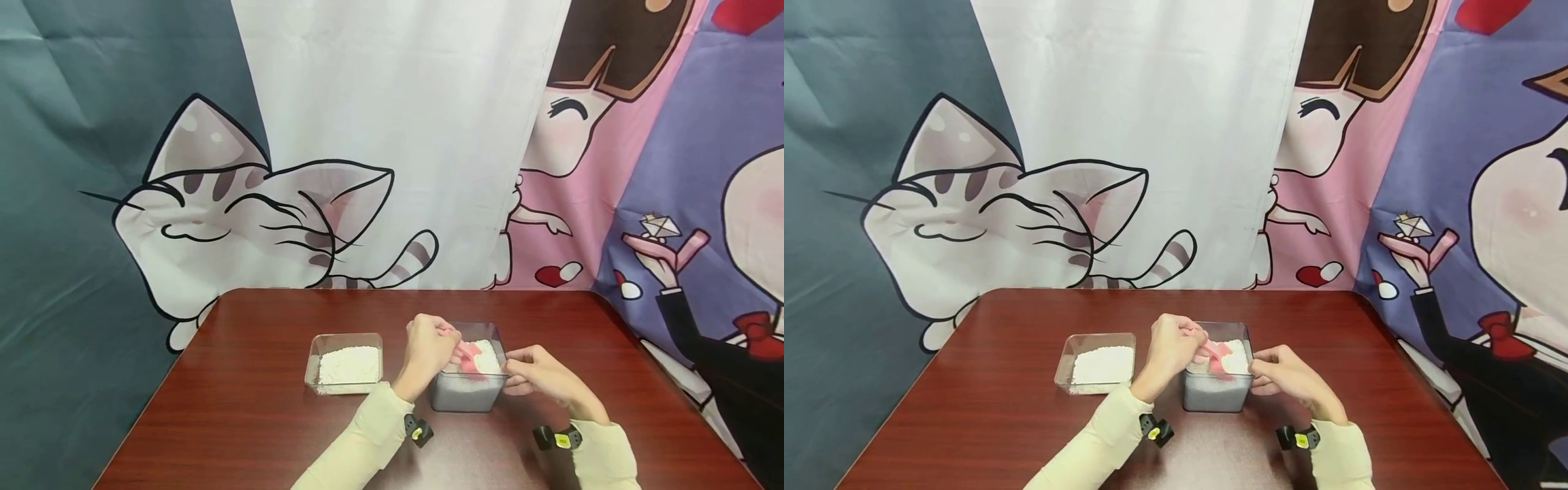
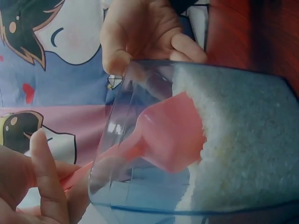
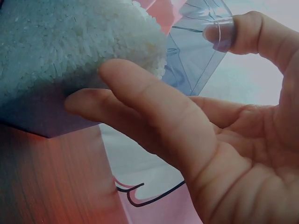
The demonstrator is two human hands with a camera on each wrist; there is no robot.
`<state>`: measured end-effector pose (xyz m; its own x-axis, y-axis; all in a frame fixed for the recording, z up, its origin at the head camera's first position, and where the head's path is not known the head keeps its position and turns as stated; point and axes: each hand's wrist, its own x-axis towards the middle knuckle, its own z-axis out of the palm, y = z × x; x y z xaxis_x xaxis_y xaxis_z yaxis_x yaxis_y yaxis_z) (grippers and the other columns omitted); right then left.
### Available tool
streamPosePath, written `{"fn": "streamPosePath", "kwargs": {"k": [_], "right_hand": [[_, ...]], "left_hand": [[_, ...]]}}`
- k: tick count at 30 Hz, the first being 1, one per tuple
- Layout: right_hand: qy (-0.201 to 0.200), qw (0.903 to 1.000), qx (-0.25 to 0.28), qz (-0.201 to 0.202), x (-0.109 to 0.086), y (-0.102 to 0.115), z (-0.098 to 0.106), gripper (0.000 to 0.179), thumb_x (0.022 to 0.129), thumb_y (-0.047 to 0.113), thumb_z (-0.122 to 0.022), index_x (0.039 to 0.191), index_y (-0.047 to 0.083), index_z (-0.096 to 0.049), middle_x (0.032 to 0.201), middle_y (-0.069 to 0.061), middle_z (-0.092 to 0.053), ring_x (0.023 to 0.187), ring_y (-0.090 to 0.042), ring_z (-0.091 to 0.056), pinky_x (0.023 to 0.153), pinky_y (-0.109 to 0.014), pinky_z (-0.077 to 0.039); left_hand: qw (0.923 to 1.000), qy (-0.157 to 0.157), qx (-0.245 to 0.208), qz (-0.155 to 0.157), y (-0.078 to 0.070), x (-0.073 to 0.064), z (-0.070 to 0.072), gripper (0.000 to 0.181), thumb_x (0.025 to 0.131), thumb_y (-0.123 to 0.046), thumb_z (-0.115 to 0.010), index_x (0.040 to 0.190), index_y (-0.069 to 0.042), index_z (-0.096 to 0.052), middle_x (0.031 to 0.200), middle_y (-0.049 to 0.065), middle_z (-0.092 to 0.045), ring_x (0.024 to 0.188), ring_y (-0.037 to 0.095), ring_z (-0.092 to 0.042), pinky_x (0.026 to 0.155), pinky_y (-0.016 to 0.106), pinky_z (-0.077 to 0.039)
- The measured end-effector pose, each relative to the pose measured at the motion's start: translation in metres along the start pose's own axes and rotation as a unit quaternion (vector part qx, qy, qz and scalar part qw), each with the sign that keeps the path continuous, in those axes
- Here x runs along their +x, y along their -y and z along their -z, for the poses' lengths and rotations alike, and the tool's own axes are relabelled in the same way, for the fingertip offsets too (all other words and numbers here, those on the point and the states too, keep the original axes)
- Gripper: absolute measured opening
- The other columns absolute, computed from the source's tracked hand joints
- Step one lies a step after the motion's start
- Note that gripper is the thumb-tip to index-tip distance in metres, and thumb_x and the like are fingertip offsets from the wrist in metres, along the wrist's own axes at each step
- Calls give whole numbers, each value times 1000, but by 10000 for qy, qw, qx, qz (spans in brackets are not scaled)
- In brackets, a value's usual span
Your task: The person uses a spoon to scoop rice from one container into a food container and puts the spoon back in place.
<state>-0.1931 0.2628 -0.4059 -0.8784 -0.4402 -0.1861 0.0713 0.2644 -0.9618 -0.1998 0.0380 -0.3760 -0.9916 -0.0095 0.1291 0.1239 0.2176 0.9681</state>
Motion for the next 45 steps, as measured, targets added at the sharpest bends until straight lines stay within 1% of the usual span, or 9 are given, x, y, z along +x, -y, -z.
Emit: {"fn": "streamPosePath", "kwargs": {"k": [5,8,12,14,18,28,35,41,45], "right_hand": [[105,9999,82,41,3,-3,-1,39,92,11,-49,115,-20,-47,101,-22,-62,85,-34,-66,77,-45,-54],[131,9999,75,32,4,-4,-2,34,92,11,-49,109,-17,-52,98,-19,-63,85,-34,-66,78,-44,-54],[93,9999,31,28,2,-4,-1,30,92,12,-49,102,-15,-56,94,-17,-63,85,-36,-65,77,-43,-55],[90,9999,39,40,2,-3,-1,30,92,12,-49,102,-16,-56,94,-18,-63,85,-37,-65,77,-43,-55],[75,9999,62,38,2,-3,-1,33,92,13,-50,105,-16,-54,96,-19,-64,85,-35,-66,77,-43,-55],[154,9998,47,66,2,-5,-1,27,92,13,-50,96,-13,-59,95,-17,-65,86,-30,-65,82,-45,-52],[217,9997,94,98,4,-5,0,29,93,12,-48,100,-15,-58,96,-19,-65,85,-30,-66,82,-47,-51],[189,9998,79,40,3,-4,-1,29,93,10,-46,100,-17,-55,97,-20,-63,85,-32,-65,82,-46,-52],[126,9999,35,21,1,-4,-1,28,92,10,-47,97,-17,-56,94,-18,-63,84,-30,-65,81,-44,-53]], "left_hand": [[9992,-78,-337,185,6,-2,7,7,73,1,-65,68,-2,-67,54,9,-64,40,18,-61,41,25,-53],[9992,-272,-201,225,10,-2,11,8,72,1,-66,66,-4,-69,52,4,-63,42,10,-60,45,21,-53],[9960,-239,-696,506,13,-1,15,6,73,2,-65,70,1,-70,56,7,-64,48,11,-63,50,22,-55],[9900,-165,-1203,723,14,-1,17,5,74,4,-64,75,6,-69,62,14,-66,50,16,-65,50,26,-57],[9800,-140,-1779,880,17,-1,22,9,75,5,-64,81,10,-67,74,22,-67,57,21,-67,56,30,-58],[9460,55,-3158,728,26,-6,35,19,77,10,-61,91,22,-59,79,26,-65,62,25,-67,66,37,-58],[9302,-44,-3603,695,33,-10,42,17,79,12,-59,93,21,-58,79,20,-63,67,24,-67,70,41,-57],[9118,-70,-4052,655,37,-7,54,17,79,13,-57,94,21,-56,80,19,-63,65,25,-68,72,43,-56],[9083,-58,-4134,634,39,-6,60,23,80,12,-57,99,24,-52,81,16,-62,66,24,-68,74,42,-56]]}}
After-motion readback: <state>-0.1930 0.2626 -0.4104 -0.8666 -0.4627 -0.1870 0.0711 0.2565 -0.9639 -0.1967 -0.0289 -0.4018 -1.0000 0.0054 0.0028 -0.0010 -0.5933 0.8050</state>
